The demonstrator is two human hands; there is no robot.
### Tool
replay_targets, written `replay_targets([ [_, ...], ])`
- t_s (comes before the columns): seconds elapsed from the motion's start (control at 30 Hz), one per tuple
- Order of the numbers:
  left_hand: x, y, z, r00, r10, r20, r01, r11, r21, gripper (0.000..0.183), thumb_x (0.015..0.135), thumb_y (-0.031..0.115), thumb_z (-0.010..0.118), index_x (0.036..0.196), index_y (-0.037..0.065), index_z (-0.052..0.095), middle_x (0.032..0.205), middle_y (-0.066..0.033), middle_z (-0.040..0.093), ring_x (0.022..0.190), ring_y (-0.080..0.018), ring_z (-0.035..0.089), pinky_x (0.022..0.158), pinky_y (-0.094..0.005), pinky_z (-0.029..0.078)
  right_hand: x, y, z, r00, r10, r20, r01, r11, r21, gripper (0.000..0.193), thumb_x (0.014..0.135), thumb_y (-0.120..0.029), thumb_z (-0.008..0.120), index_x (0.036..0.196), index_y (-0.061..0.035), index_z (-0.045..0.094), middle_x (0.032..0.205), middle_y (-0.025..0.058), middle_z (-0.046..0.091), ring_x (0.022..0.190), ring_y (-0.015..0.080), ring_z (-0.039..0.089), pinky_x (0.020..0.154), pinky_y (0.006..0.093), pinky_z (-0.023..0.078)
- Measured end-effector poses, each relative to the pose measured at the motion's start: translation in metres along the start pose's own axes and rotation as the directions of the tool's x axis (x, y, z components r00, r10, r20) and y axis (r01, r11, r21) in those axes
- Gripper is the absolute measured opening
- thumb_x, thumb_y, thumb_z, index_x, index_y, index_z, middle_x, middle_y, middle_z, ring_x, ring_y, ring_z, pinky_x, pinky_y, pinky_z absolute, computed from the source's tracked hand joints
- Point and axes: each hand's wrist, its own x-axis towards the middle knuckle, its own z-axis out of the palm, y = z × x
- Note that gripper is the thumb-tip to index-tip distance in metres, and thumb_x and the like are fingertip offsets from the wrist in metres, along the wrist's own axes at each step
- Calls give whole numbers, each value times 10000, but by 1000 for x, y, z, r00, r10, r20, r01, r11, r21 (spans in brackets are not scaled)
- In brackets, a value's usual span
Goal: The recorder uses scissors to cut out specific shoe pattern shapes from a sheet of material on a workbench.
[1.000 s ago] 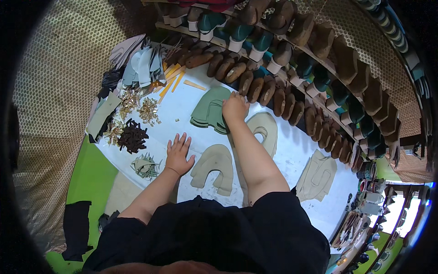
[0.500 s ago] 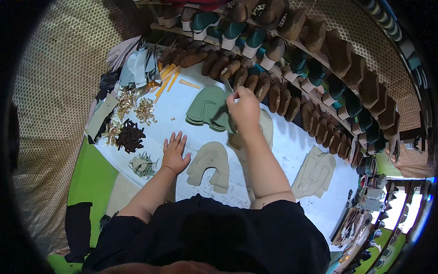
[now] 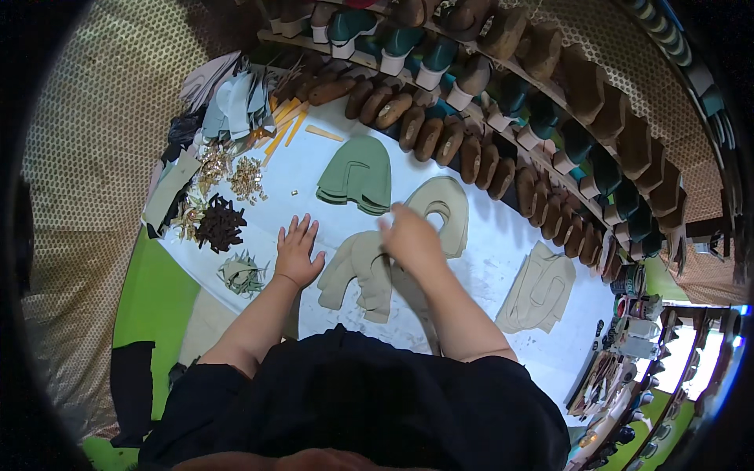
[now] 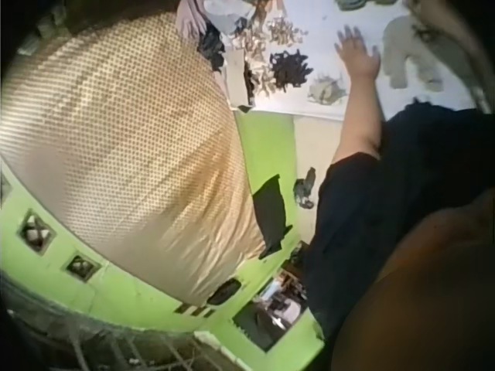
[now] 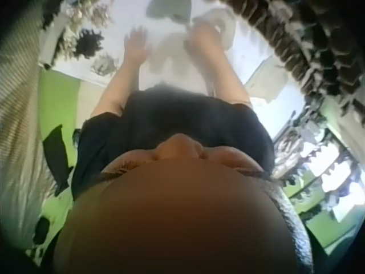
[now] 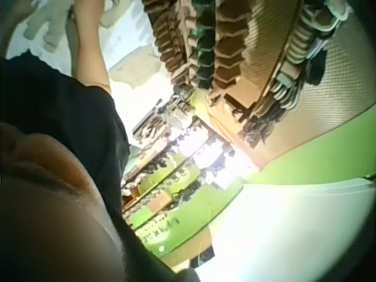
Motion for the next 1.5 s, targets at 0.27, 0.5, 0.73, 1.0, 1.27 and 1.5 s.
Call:
replay_targets([
  [0.27, 0, -1, 1, 1000, -3, 8, 3, 1000, -4, 750, 804, 327, 653, 1485, 153, 390, 1576, -101, 314, 1469, -338, 239, 1186, -555, 129, 31, 49, 34, 974, -224, 34, 226, 970, -91, 269, 843, -234, 679, 1000, -16, 664, 949, 199, 686, 945, 380, 625, 829, 476, 497],
  [0.5, -1, -1, 1, 1000, -12, 21, 12, 1000, 6, 748, 803, 332, 649, 1482, 146, 395, 1579, -105, 311, 1470, -340, 238, 1185, -558, 130, 10, 30, 71, 958, -241, 154, 274, 927, -254, 340, 764, -235, 749, 1021, -59, 613, 1023, 143, 639, 985, 344, 614, 803, 507, 489],
  [0.73, -1, 0, 0, 1000, -4, 22, 4, 1000, 9, 741, 805, 337, 644, 1478, 141, 402, 1577, -107, 316, 1471, -338, 237, 1185, -558, 129, 10, 30, 62, 937, -198, 288, 281, 917, -284, 233, 783, -202, 717, 944, -63, 621, 962, 134, 658, 960, 341, 624, 773, 494, 494],
  [1.0, -3, -1, 4, 999, 23, -28, -23, 1000, 9, 727, 796, 309, 650, 1461, 129, 418, 1564, -127, 331, 1455, -363, 262, 1169, -578, 152, -36, 0, -5, 930, -254, 264, 233, 967, 107, 165, 886, -207, 615, 903, -43, 614, 767, 193, 630, 759, 405, 614, 684, 474, 482],
  [1.27, -2, 0, 1, 1000, 4, -3, -3, 1000, 27, 703, 817, 342, 633, 1461, 143, 432, 1577, -94, 316, 1470, -326, 235, 1187, -550, 121, -97, -40, -35, 862, -424, 279, 296, 867, 402, 216, 916, -201, 635, 1080, -63, 608, 822, 151, 659, 732, 332, 635, 662, 379, 493],
  [1.5, -3, 0, 0, 1000, -4, 8, 4, 1000, 16, 712, 818, 340, 629, 1469, 140, 422, 1580, -103, 308, 1473, -332, 224, 1187, -555, 112, -76, -2, 18, 941, -157, 300, -2, 883, 469, 234, 898, -195, 642, 1042, -20, 584, 843, 169, 655, 771, 359, 637, 675, 425, 499],
])
